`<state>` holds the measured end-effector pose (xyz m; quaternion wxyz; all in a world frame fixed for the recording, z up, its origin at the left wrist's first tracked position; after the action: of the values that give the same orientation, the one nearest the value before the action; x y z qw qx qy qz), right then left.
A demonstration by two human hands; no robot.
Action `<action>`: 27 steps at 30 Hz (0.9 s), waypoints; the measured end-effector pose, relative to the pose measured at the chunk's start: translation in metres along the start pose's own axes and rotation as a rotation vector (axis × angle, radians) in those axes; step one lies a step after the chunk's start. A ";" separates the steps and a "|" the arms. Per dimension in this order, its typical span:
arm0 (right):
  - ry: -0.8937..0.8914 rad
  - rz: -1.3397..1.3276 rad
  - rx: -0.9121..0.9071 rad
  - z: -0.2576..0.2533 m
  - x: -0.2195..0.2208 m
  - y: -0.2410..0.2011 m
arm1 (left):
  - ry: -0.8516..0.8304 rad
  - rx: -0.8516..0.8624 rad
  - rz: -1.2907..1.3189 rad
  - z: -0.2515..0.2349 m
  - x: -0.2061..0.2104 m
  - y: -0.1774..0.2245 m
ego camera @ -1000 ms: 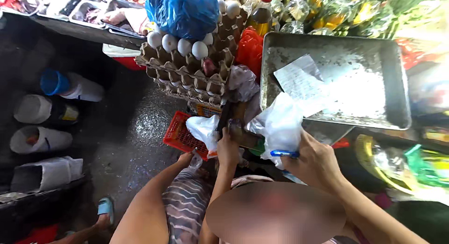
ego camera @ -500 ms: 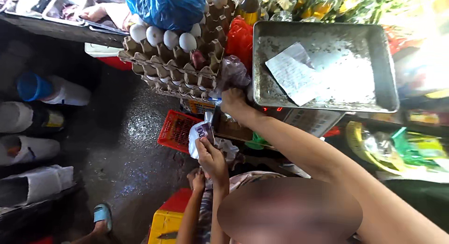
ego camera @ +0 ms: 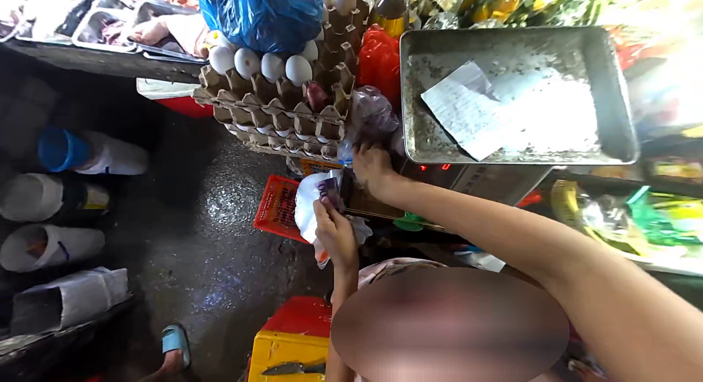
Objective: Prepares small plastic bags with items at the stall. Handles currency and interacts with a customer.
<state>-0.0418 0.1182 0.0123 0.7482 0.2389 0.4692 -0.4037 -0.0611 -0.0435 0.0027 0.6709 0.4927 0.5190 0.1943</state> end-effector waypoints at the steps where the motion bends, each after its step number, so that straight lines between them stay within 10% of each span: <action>1: 0.037 0.029 -0.024 0.001 0.007 0.000 | -0.036 -0.036 -0.006 -0.002 0.004 -0.003; 16: -0.022 -0.254 0.010 0.048 -0.077 0.008 | -0.264 -0.124 0.098 -0.008 0.015 -0.027; 27: 0.337 -0.324 -0.117 0.091 0.084 0.022 | -0.277 -0.075 0.096 -0.014 -0.002 -0.041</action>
<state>0.0426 0.0318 -0.0227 0.5974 0.1808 0.6422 -0.4449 -0.0845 -0.0565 -0.0318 0.7441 0.5135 0.3896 0.1757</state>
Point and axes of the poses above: each hand's wrist, its own z-axis away from the middle knuckle, its own x-axis out of the palm, y = z × x, the point moved 4 cm from there along -z, towards the middle knuckle, and after that the axes turned 3 degrees about -z, right-handed, at the moved point
